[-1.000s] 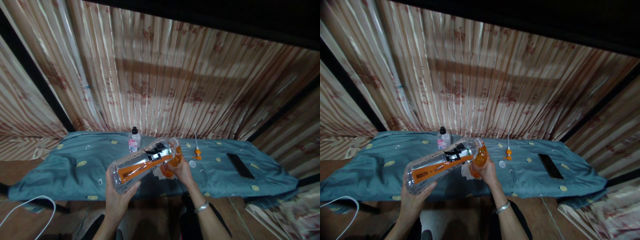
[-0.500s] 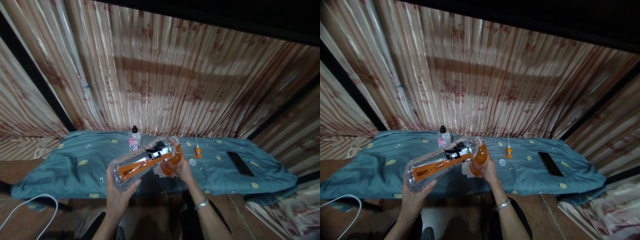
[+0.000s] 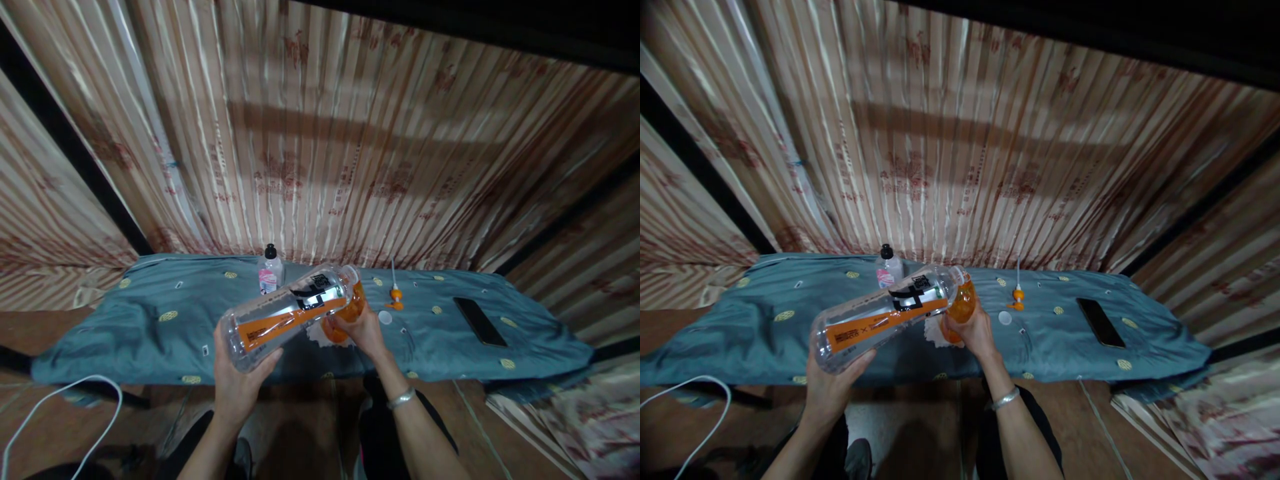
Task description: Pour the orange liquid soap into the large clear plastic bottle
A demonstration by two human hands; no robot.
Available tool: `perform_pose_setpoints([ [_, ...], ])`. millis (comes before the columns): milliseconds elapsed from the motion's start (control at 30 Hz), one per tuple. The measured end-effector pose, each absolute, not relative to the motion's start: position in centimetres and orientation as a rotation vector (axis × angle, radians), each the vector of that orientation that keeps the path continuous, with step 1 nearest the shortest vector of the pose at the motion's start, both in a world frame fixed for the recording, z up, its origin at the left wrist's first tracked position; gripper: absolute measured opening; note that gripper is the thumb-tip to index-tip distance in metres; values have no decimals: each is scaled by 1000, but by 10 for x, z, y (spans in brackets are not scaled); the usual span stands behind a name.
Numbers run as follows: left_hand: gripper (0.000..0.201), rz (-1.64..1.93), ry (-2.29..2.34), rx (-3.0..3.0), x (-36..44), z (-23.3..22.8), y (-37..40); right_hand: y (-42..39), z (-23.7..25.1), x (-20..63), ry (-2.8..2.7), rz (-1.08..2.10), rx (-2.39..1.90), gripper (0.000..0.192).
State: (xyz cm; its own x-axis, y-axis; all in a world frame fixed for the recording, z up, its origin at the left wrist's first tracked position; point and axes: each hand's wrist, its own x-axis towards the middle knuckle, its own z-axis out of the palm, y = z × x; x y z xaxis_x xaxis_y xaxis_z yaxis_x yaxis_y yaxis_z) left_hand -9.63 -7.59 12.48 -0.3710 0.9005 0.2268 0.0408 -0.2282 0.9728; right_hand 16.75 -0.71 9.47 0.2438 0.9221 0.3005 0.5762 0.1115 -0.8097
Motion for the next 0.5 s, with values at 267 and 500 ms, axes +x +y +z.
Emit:
perform_pose_setpoints([
  [267,91,1677,1337,1145,-97,125,-75,-8,94,167,-1437,444,-1600,69],
  [500,89,1686,1378,1144,-96,126,-76,-7,93,168,-1455,441,-1569,69],
])
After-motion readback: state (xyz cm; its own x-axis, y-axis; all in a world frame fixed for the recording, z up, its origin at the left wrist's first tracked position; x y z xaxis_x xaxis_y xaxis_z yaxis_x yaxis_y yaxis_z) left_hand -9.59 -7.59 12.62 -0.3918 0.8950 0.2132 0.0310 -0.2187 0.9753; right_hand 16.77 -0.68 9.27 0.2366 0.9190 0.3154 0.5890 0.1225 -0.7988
